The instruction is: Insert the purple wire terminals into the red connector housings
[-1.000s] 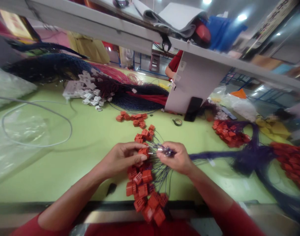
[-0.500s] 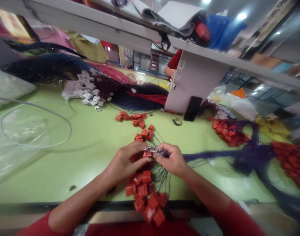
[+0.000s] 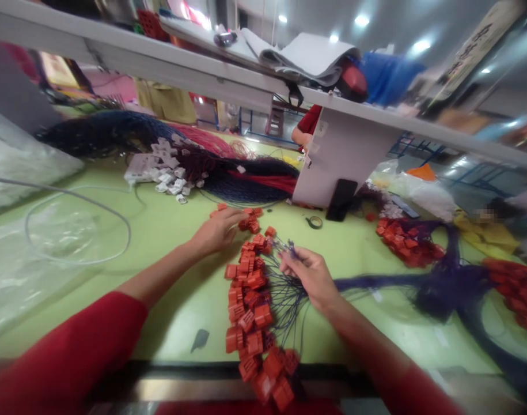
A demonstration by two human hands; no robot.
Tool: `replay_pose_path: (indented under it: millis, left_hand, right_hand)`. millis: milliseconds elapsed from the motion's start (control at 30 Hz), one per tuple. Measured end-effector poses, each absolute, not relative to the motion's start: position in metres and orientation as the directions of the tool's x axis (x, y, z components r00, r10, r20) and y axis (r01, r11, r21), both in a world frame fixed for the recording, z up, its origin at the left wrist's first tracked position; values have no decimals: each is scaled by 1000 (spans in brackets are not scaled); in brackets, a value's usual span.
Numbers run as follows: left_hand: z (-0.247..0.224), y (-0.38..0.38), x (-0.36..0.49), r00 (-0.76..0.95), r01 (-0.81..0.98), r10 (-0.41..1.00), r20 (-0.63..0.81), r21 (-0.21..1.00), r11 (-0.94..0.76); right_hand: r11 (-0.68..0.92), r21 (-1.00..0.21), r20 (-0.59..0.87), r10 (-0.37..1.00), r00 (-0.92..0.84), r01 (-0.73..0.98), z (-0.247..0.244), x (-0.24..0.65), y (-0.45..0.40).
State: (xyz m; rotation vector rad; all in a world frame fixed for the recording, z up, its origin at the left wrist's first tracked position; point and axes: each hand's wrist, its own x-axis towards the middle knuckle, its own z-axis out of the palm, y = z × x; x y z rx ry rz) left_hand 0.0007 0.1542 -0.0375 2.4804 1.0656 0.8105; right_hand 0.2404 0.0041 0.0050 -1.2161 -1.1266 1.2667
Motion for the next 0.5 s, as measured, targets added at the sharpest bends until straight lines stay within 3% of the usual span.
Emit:
replay_pose_path:
  millis: [267,500]
  left_hand:
    - [-52,170,0,613,549,732,297,507,-665]
    - [-34,128,-7,548,542,801,242,626,-560]
  right_hand:
    - [-110,-991,-109,994,-12,-78,4,238,3]
    - [-109,-991,-109,994,-2,-79,8,236,4]
